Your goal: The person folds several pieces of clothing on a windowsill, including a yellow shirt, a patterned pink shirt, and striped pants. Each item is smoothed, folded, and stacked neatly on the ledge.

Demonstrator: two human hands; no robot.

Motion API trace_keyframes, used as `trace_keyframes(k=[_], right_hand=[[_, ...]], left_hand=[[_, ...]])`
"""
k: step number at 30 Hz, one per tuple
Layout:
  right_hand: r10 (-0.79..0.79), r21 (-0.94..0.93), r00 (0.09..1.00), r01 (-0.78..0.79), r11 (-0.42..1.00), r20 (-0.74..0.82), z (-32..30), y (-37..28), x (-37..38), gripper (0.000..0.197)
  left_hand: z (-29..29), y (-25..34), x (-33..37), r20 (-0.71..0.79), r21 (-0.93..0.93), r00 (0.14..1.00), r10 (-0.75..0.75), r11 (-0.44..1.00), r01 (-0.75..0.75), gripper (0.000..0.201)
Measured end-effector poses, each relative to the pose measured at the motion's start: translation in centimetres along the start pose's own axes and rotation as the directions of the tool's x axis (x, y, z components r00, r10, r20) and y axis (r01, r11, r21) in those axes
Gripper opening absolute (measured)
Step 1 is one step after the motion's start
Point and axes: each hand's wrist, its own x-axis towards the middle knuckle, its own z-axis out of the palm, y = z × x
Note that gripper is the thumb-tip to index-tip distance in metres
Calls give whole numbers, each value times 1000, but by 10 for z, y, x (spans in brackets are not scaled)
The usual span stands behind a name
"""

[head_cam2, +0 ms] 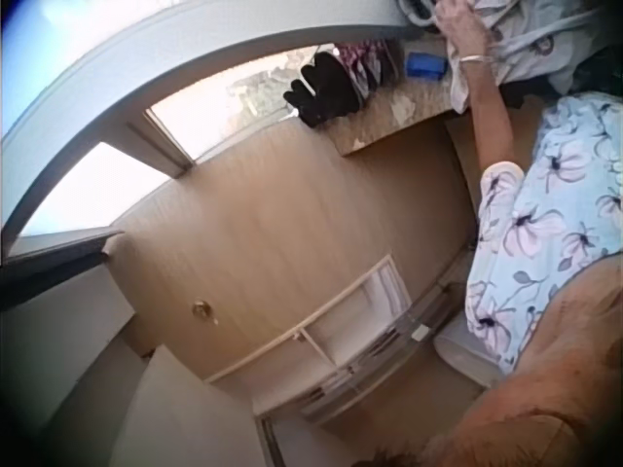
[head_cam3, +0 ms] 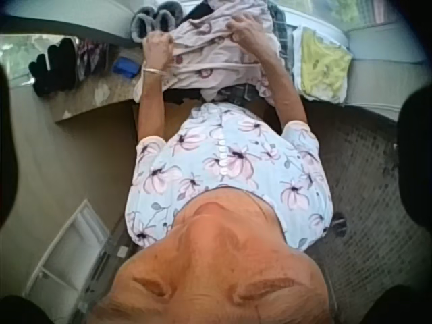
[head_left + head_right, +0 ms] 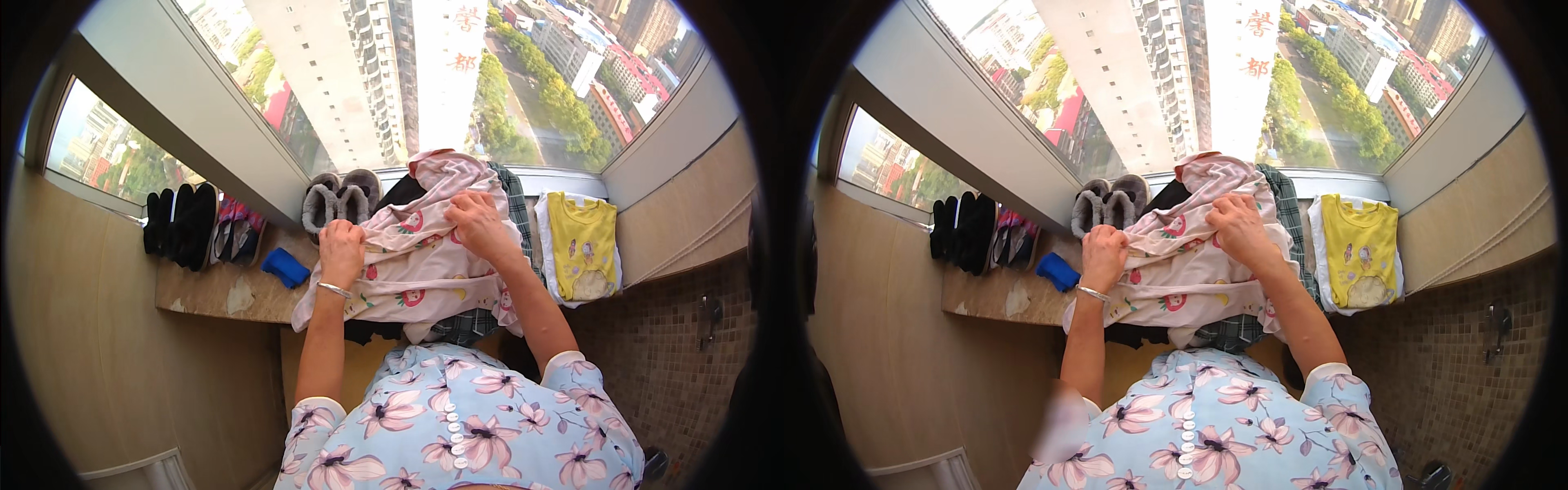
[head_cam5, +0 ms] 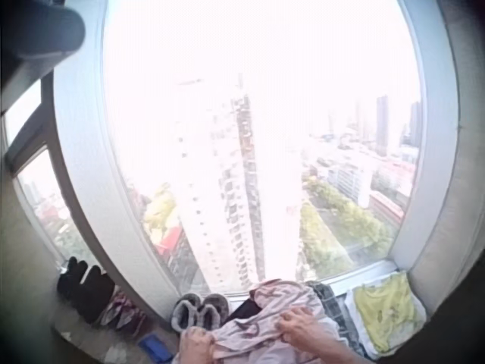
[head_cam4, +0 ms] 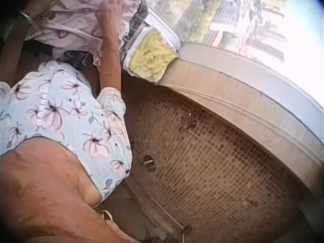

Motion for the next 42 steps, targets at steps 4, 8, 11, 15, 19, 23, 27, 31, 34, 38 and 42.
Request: trace_keyframes(k=[4, 8, 11, 15, 19, 23, 27, 31, 34, 38, 42], right_hand=[[59, 61, 995, -54, 997, -77, -8, 5, 5, 9], [55, 144, 981, -28, 989, -187, -27, -1, 14, 11], [83, 168, 994, -71, 983, -66, -30, 4, 2, 13], [140, 179, 989, -147, 973, 51, -28, 9, -2, 20], [187, 231, 975, -210, 950, 117, -23, 22, 5, 24], [187, 166, 961, -222, 961, 202, -23, 37, 7, 20], [190, 112, 942, -228, 967, 277, -26, 42, 9, 14], [210, 105, 926, -254, 961, 313, -26, 50, 5, 9], [195, 89, 937, -229, 969, 290, -35, 47, 9, 6], [345, 237, 935, -318, 918, -81, -37, 40, 25, 8], [461, 343, 885, -412, 844, -72, -30, 39, 37, 12]], left_hand=[[-18, 2, 10, -68, -119, 995, -72, 991, 64, 11], [-56, 12, 16, -280, -223, 952, -121, 973, 58, 14], [-58, 6, 3, -343, -224, 930, -134, 973, 58, 17], [-49, -3, -9, -280, -339, 931, -235, 931, 133, 14], [-59, 3, -1, -193, -518, 904, -381, 822, 237, 9], [-57, -8, 5, -138, -703, 872, -470, 667, 248, 9], [-53, -16, 4, -170, -708, 884, -436, 678, 199, 8], [-69, -9, 9, -169, -552, 925, -340, 810, 198, 9], [-76, -9, 13, -170, -449, 944, -284, 875, 182, 14], [-71, -17, 22, -193, -214, 956, -221, 960, 179, 17], [-49, -35, 36, -237, -88, 934, -266, 964, 253, 11]])
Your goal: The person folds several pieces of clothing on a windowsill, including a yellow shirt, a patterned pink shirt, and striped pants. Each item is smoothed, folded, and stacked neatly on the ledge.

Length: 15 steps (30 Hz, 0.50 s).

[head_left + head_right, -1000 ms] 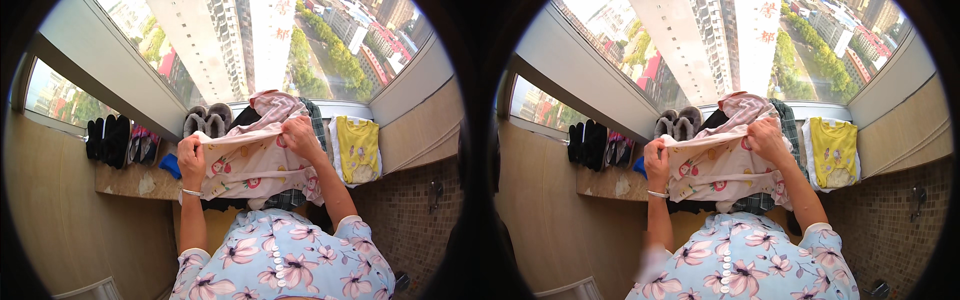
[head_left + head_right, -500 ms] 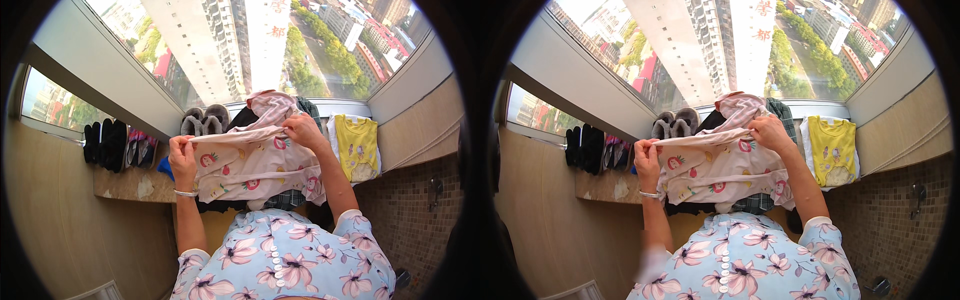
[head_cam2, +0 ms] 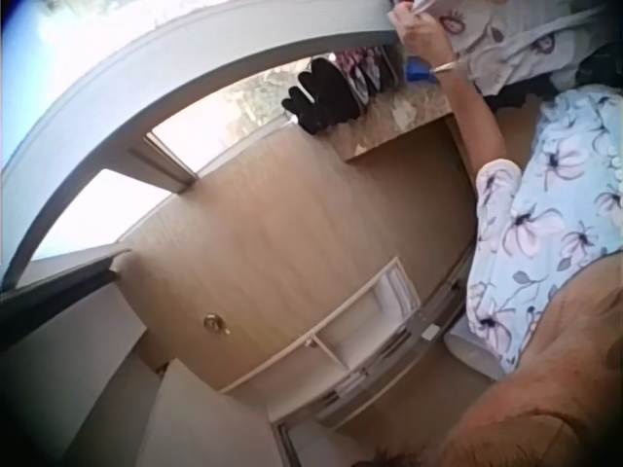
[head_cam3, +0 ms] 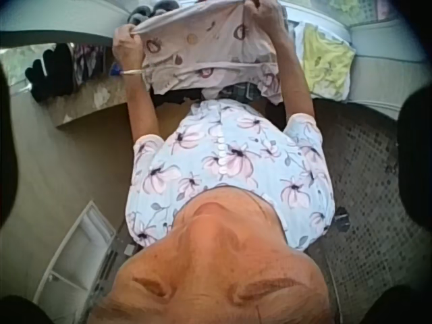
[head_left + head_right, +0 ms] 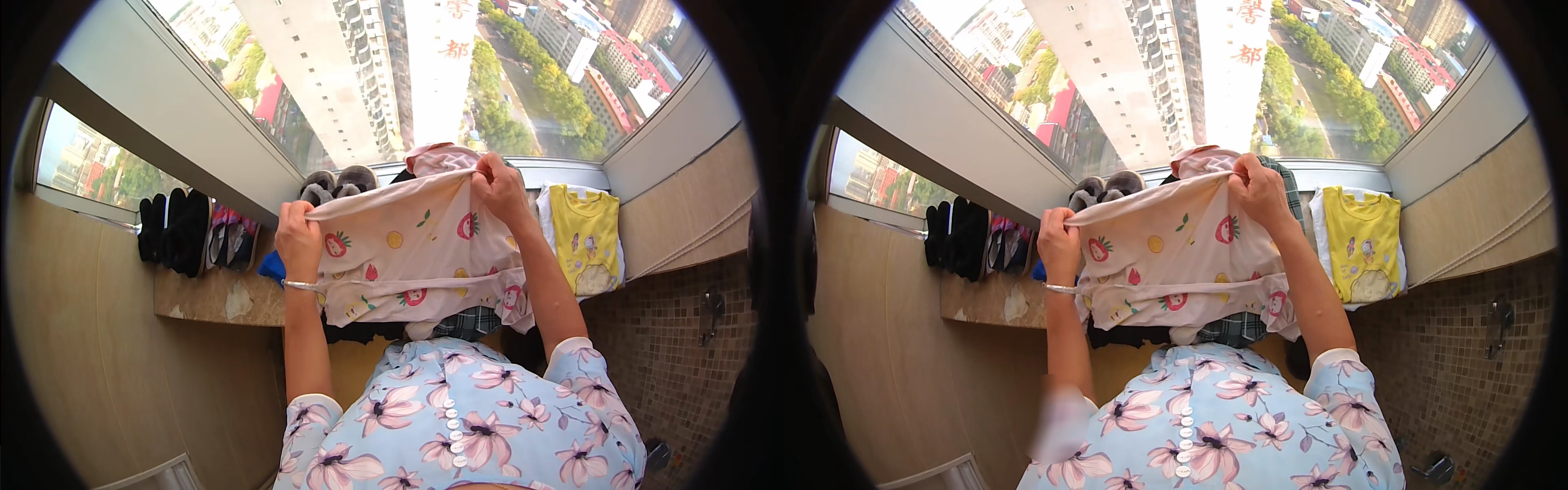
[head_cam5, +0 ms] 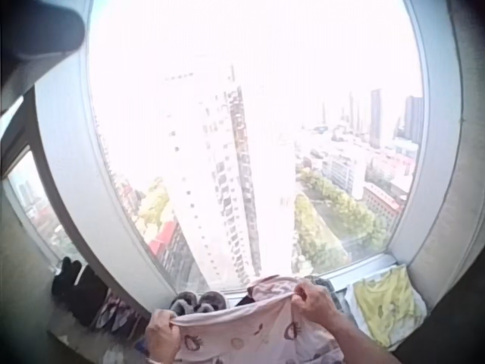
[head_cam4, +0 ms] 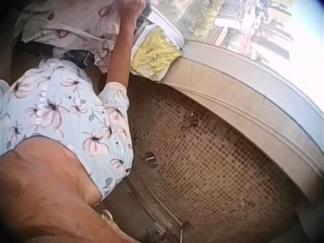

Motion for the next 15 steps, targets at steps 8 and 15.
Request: trace_keyframes(k=[8, 15], right_hand=[[-60, -312, 995, 34, 949, -75, -3, 15, -2, 14], [-28, -302, 989, -18, 953, -147, -1, 21, -18, 13]], left_hand=[[19, 4, 15, -197, -101, 979, 45, 993, -66, 10], [27, -4, 7, -125, -158, 990, 71, 983, -90, 13]])
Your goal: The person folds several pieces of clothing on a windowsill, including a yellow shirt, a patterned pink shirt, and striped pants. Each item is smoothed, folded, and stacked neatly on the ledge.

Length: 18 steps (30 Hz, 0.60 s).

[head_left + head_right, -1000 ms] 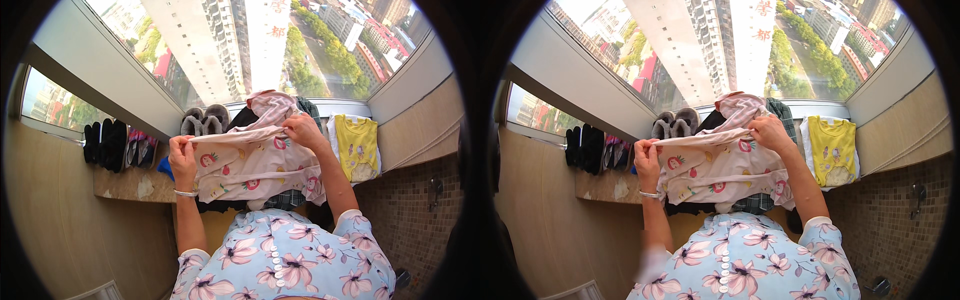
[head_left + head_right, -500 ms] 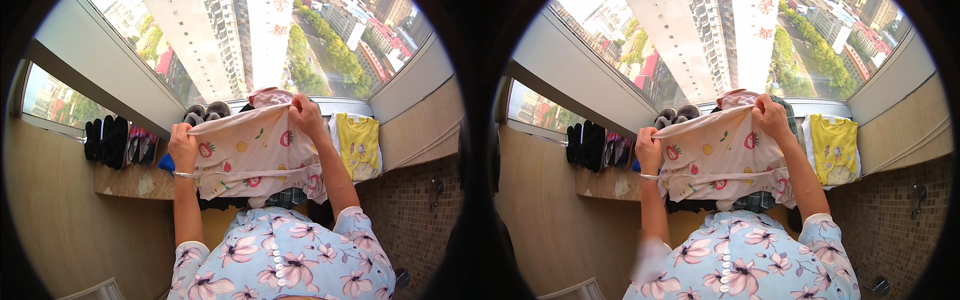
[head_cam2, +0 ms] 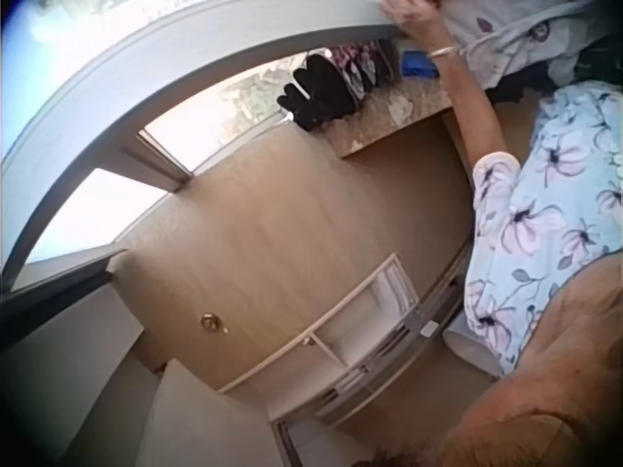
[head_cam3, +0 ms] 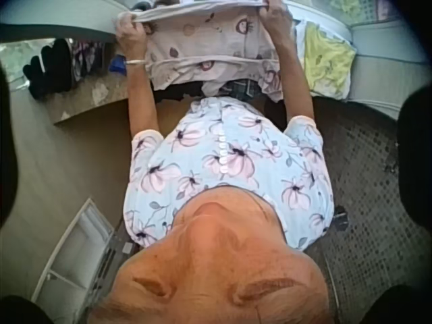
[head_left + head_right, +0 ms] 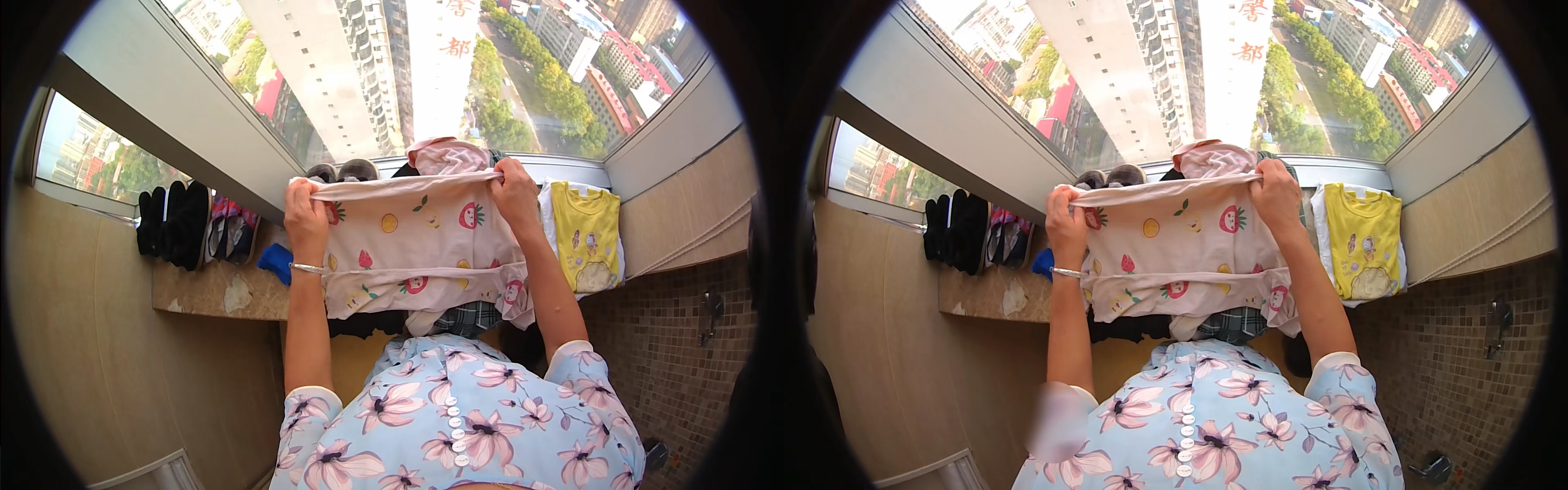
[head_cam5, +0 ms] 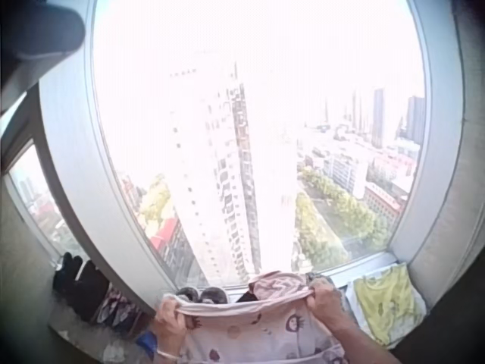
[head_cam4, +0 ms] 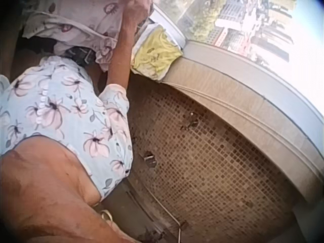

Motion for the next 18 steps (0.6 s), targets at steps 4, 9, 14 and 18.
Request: trace_keyframes(k=[4, 9, 14, 18], right_hand=[[-66, 226, 998, 69, 972, -23, -20, -8, -28, 15], [-119, 225, 992, 128, 966, -52, -36, -13, -81, 14], [-59, 136, 998, 59, 989, -1, -32, -13, -113, 18], [33, -1, 987, -33, 999, 158, -51, -24, -116, 27]], left_hand=[[-12, 4, -35, 14, -23, 1000, -16, 1000, 16, 15], [-29, 2, -103, 94, -26, 992, -86, 996, 89, 21], [-22, -7, -129, 183, 21, 971, -155, 988, 154, 23], [-29, -18, -143, 228, 120, 939, -256, 965, 234, 26]])
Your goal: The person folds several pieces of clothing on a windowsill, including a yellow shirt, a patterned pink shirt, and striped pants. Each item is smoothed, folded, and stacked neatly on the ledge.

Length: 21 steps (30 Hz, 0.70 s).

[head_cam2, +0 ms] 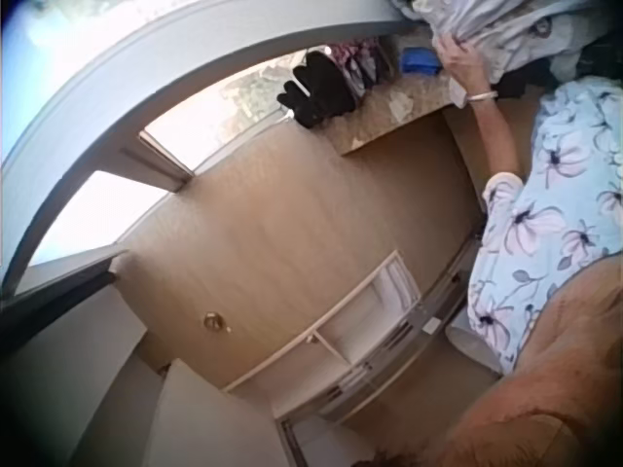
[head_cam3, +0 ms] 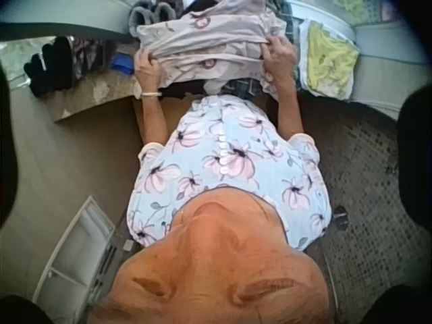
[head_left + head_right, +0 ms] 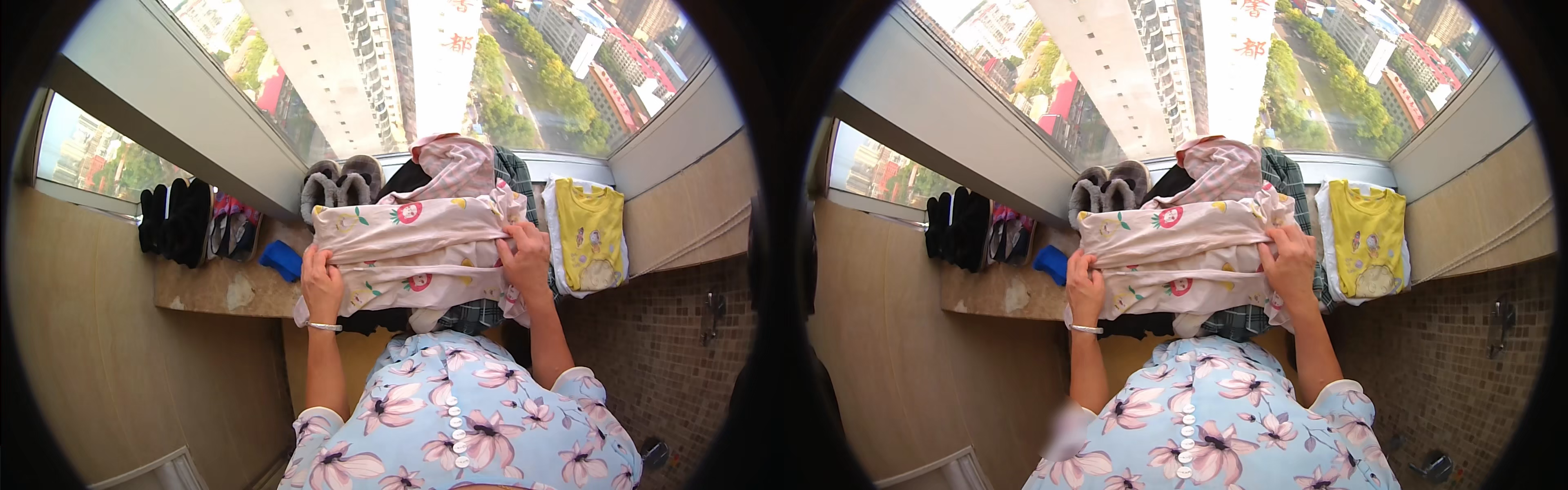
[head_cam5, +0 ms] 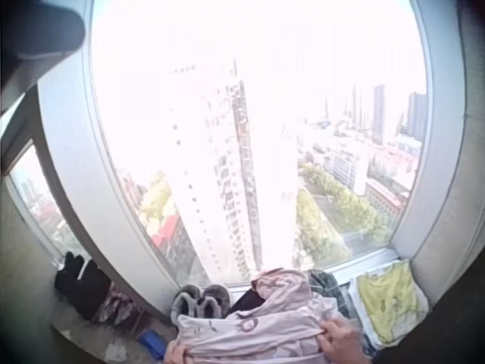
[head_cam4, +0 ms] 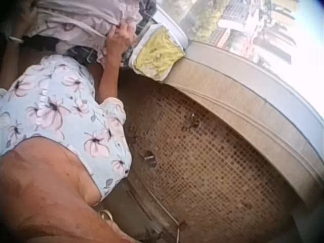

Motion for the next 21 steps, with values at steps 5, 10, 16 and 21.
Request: trace_keyframes(k=[5, 10, 16, 21], right_hand=[[-69, -72, 998, 68, 995, -11, -9, -24, 7, 35], [-354, 132, 931, 342, 931, 89, 35, -84, 21, 37], [-499, 173, 845, 472, 865, 190, 91, -99, 31, 42], [-438, 68, 863, 436, 898, 253, 103, -82, 23, 44]], left_hand=[[-19, 8, 18, -74, 24, 994, -81, 996, 83, 22], [-15, 9, 66, -120, 2, 988, -100, 995, 101, 22], [-6, 7, 114, -31, 136, 998, -57, 989, 61, 15], [-1, -9, 126, -119, -15, 968, -219, 976, 219, 17]])
